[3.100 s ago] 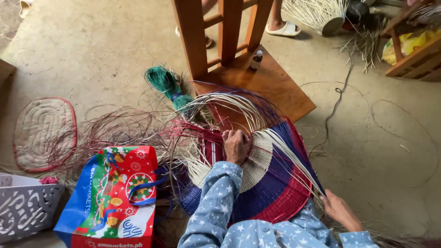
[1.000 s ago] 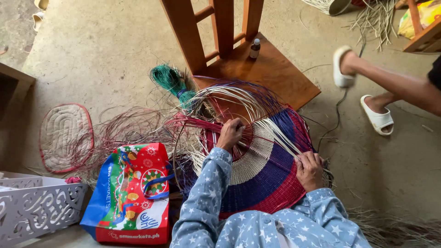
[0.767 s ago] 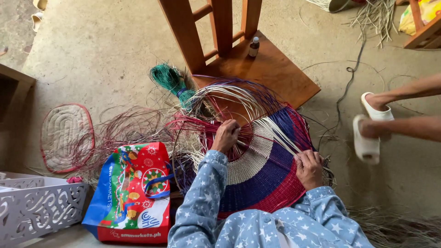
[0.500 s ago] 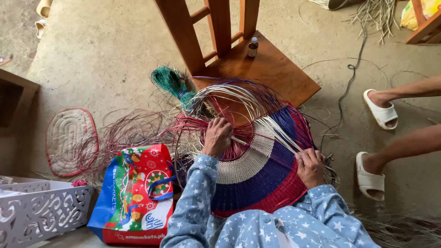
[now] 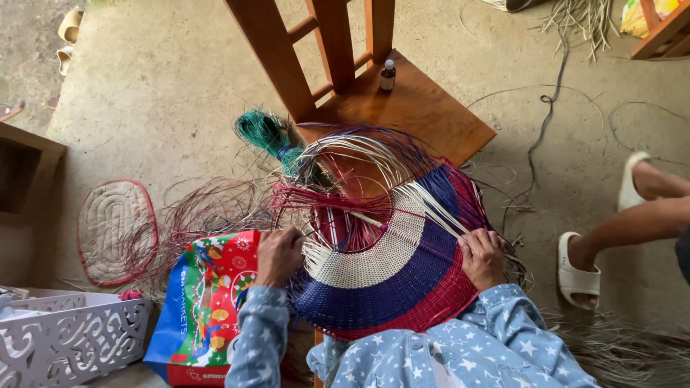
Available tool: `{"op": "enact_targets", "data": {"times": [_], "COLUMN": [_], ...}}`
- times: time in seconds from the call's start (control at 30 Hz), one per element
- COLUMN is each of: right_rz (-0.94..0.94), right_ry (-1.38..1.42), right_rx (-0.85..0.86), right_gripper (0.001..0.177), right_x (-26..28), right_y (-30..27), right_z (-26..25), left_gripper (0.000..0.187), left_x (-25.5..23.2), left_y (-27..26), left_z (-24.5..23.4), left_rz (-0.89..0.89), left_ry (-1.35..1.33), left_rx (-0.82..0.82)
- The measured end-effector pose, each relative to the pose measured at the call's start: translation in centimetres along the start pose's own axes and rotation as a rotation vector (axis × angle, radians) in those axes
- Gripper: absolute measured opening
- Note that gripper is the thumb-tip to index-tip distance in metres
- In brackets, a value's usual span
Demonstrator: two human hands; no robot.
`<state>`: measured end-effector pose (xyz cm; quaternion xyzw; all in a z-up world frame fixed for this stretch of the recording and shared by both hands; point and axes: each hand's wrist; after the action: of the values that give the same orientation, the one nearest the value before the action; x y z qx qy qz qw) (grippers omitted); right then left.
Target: Weaving colored straw fibers into a circular mat on the floor
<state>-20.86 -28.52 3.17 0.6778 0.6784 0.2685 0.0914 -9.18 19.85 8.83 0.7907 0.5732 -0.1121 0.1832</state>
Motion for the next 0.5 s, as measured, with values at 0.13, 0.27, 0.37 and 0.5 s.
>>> {"op": "enact_targets", "data": {"times": [0.13, 0.27, 0.37, 0.5], "right_rz": [-0.007, 0.001, 0.005, 0.001], "right_ry": [0.000, -0.005, -0.013, -0.002], "right_rx": [-0.027, -0.046, -0.048, -0.045], "right_gripper": [0.021, 0.021, 0.019, 0.016], "right_x": [0.2, 0.3, 0.1, -0.2], "right_y": [0.2, 0.1, 0.0, -0.2], "right_z": [-0.2, -0.2, -0.2, 0.1], "left_gripper": [0.015, 0.016, 0.014, 0.021], "left_x": [1.6, -1.0, 2.5, 7.2], "left_y": [-3.2, -4.8, -7.1, -8.9], "left_z": [-3.0, -7.3, -3.7, 0.9], "left_rz": [-0.283, -0.378, -0.379, -0.453], "left_ry": [-0.055, -0.149, -0.188, -0.222], "left_rx": [0.135, 0.178, 0.154, 0.127]}}
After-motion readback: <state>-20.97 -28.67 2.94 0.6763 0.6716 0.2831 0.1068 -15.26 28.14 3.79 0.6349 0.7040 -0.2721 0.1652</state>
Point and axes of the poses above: each hand's wrist, its own y-axis towards the middle knuckle, its own z-axis out of the palm, x = y × z
